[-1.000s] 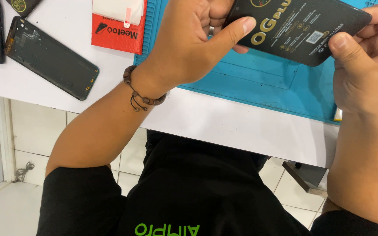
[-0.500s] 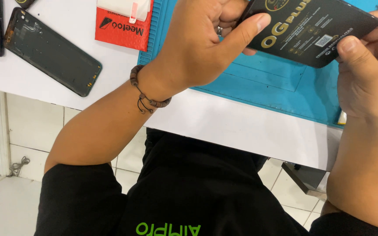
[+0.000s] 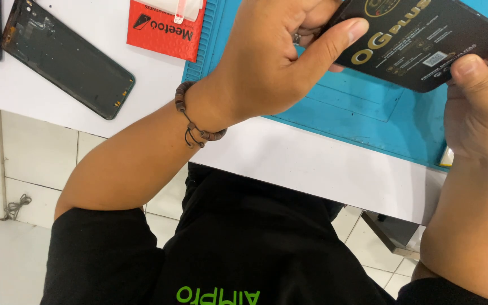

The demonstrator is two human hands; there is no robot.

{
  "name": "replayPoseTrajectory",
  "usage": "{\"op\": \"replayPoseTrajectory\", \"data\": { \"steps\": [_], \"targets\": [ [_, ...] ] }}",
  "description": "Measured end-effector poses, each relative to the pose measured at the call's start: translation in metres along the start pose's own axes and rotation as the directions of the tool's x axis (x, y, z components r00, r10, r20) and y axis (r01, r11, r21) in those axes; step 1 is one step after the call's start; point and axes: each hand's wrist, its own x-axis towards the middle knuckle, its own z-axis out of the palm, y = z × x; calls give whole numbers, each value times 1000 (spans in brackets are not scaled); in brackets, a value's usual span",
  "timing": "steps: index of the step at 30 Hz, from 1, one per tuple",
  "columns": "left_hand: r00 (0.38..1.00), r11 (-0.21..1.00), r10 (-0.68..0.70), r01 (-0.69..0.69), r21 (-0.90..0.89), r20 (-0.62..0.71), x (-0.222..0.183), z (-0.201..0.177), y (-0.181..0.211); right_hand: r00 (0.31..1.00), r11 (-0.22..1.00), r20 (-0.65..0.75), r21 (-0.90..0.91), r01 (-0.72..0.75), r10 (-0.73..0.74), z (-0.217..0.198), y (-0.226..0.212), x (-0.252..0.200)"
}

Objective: The person applies adhesive to the edges of a smartphone frame, then places a battery inside and presses it into place. They connect the battery ribbon cable to the motherboard and secure it with tape.

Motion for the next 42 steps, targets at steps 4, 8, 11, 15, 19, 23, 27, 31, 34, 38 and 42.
{"op": "replayPoseTrajectory", "data": {
  "steps": [4,8,11,15,19,23,27,31,34,38,42],
  "targets": [
    [1000,1000,7,-7,2,-5,0,0,-1,999,1000,39,27,11,-12,2,-2,0],
    [1000,998,16,-15,58,-7,0,-2,-6,996,998,58,-25,62,-61,1,0,2],
    [998,990,58,-54,133,-29,0,-1,-9,1000,1000,15,-13,24,-24,6,-6,0],
    [999,999,13,-11,53,-30,1,0,0,1000,1000,9,11,-27,27,9,-12,-2],
    [999,998,15,-13,56,-33,2,1,0,1000,1000,-16,-14,0,-1,9,-10,-2],
    [1000,999,13,-11,41,-29,2,1,1,1000,1000,1,-10,13,-13,5,-7,-5],
    [999,999,37,-36,30,-17,2,0,3,992,988,13,-82,127,-127,1,-1,-4],
    [999,998,52,-51,29,-8,2,0,4,991,987,20,-89,137,-136,3,-3,-6],
    [999,998,51,-50,49,-13,3,0,5,979,970,-27,-142,196,-201,4,-5,-8],
    [995,993,98,-98,62,-3,3,-1,0,970,952,37,-183,244,-242,18,-25,-12],
    [989,967,148,-143,213,-7,3,-4,-2,987,968,-10,-195,158,-163,28,-41,-18]
  ]
}}
